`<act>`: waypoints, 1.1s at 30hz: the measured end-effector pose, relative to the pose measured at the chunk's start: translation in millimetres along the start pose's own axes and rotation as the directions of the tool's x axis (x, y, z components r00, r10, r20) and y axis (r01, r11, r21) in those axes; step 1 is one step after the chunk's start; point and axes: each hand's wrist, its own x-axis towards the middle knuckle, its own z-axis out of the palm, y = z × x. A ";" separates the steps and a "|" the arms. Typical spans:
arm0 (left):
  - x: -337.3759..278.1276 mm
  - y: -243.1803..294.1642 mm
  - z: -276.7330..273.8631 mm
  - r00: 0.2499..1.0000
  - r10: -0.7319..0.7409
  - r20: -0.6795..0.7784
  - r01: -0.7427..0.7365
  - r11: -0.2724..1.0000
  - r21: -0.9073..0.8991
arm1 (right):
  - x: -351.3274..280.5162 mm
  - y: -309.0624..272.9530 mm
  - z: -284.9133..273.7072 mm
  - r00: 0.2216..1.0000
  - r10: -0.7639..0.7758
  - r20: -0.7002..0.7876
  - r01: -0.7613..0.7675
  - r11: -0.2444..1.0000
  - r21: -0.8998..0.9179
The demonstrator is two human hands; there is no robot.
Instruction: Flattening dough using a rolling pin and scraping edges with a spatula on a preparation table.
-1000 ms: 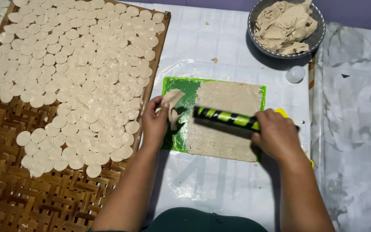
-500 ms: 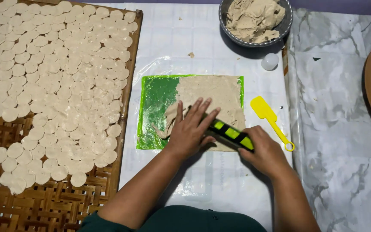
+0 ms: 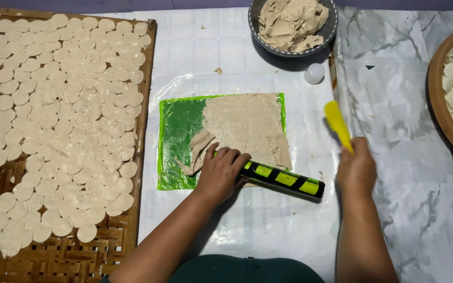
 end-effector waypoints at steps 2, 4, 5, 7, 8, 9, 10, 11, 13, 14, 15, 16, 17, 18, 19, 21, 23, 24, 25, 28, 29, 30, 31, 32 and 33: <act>-1.9 2.5 2.4 1.000 -0.002 0.006 0.002 1.000 -0.021 | 11.5 37.7 -6.0 0.991 0.011 -0.130 -0.025 0.994 -0.104; -5.3 5.4 5.7 1.000 -0.004 0.013 0.005 0.999 -0.041 | 16.0 69.2 -9.3 0.966 0.008 -0.257 -0.062 0.977 -0.203; -4.8 7.2 7.4 1.000 0.003 0.016 -0.002 0.999 -0.046 | 19.3 80.8 -10.9 0.971 0.013 -0.241 -0.068 0.973 -0.220; -3.6 10.0 8.6 1.000 0.001 0.013 -0.001 0.999 -0.049 | 16.7 79.2 -23.1 0.975 0.010 -0.222 -0.063 0.970 -0.237; -2.7 11.1 8.5 1.000 0.001 0.007 -0.001 0.999 -0.050 | 10.8 66.6 -33.5 0.949 -0.118 -0.294 0.030 0.957 -0.288; -2.4 13.2 9.2 1.000 0.002 0.003 -0.002 0.999 -0.053 | 3.2 55.8 -44.2 0.903 -0.244 -0.354 0.115 0.931 -0.346; 1.1 15.2 10.2 1.000 -0.005 0.000 0.005 0.999 -0.053 | -4.0 32.6 -51.1 0.903 -0.250 -0.350 0.123 0.930 -0.346; 5.7 17.1 11.1 1.000 -0.004 -0.018 0.003 0.998 -0.061 | -11.9 9.9 -58.5 0.931 -0.332 -0.149 0.311 0.939 -0.148; 16.4 20.2 14.1 0.999 -0.007 -0.036 0.005 0.998 -0.070 | -26.0 -30.7 -62.7 0.894 -0.447 0.040 0.442 0.892 0.089; 22.4 21.3 16.1 0.999 -0.025 -0.032 0.023 0.997 -0.078 | -32.2 -48.7 -59.5 0.840 -0.508 0.190 0.523 0.851 -0.034; 28.1 22.2 18.0 0.999 -0.043 -0.026 0.041 0.996 -0.085 | -39.0 -66.6 -56.0 0.772 -0.534 0.344 0.605 0.783 -0.142; 27.6 23.1 24.5 0.999 -0.047 -0.026 0.044 0.995 -0.084 | -38.5 -62.8 -48.5 0.770 -0.536 0.347 0.608 0.782 -0.140; 29.9 22.0 30.2 0.997 -0.073 -0.007 0.072 0.994 -0.083 | -35.1 -60.9 -40.2 0.777 -0.519 0.356 0.597 0.787 -0.155; 32.7 20.6 36.0 0.995 -0.099 0.012 0.100 0.992 -0.082 | -31.1 -59.0 -31.8 0.784 -0.502 0.365 0.587 0.792 -0.171; 25.4 17.5 47.2 0.995 -0.104 0.014 0.104 0.991 -0.080 | -34.0 -56.0 -26.6 0.781 -0.504 0.368 0.589 0.791 -0.167; 13.7 10.2 70.1 0.997 -0.047 -0.063 0.047 0.999 -0.005 | -36.8 -50.3 -15.7 0.804 -0.518 0.291 0.572 0.807 -0.144; 12.7 6.1 67.4 0.996 -0.006 -0.086 0.008 0.999 0.031 | -35.9 -48.8 -6.0 0.782 -0.587 0.209 0.612 0.786 -0.083; 11.9 4.3 66.5 0.993 0.040 -0.109 -0.033 0.997 0.067 | -35.8 -47.5 -0.8 0.756 -0.643 0.118 0.650 0.759 -0.029; 17.8 4.7 62.2 0.994 0.038 -0.104 -0.031 0.997 0.065 | -28.7 -45.7 7.4 0.757 -0.641 0.123 0.649 0.761 -0.027; 39.5 2.9 52.3 0.999 -0.025 -0.030 0.028 0.995 0.095 | -3.6 -42.5 30.6 0.764 -0.631 0.134 0.645 0.746 -0.168; 50.9 -0.6 50.0 0.997 -0.081 -0.011 0.082 0.990 0.116 | 9.4 -44.4 37.4 0.764 -0.625 0.163 0.645 0.743 -0.178; 62.1 -4.1 47.6 0.991 -0.137 0.007 0.134 0.981 0.137 | 22.0 -46.5 44.1 0.763 -0.618 0.191 0.646 0.740 -0.188; 77.0 -11.5 48.2 0.990 -0.140 0.011 0.138 0.981 0.137 | 37.5 -54.8 46.2 0.762 -0.617 0.195 0.647 0.740 -0.185; 91.7 -18.8 48.8 0.982 -0.186 0.043 0.179 0.975 0.135 | 52.8 -63.0 48.2 0.757 -0.605 0.246 0.647 0.746 -0.158; 106.8 -26.0 49.7 0.971 -0.228 0.075 0.216 0.967 0.134 | 67.9 -70.7 49.9 0.751 -0.590 0.295 0.644 0.753 -0.133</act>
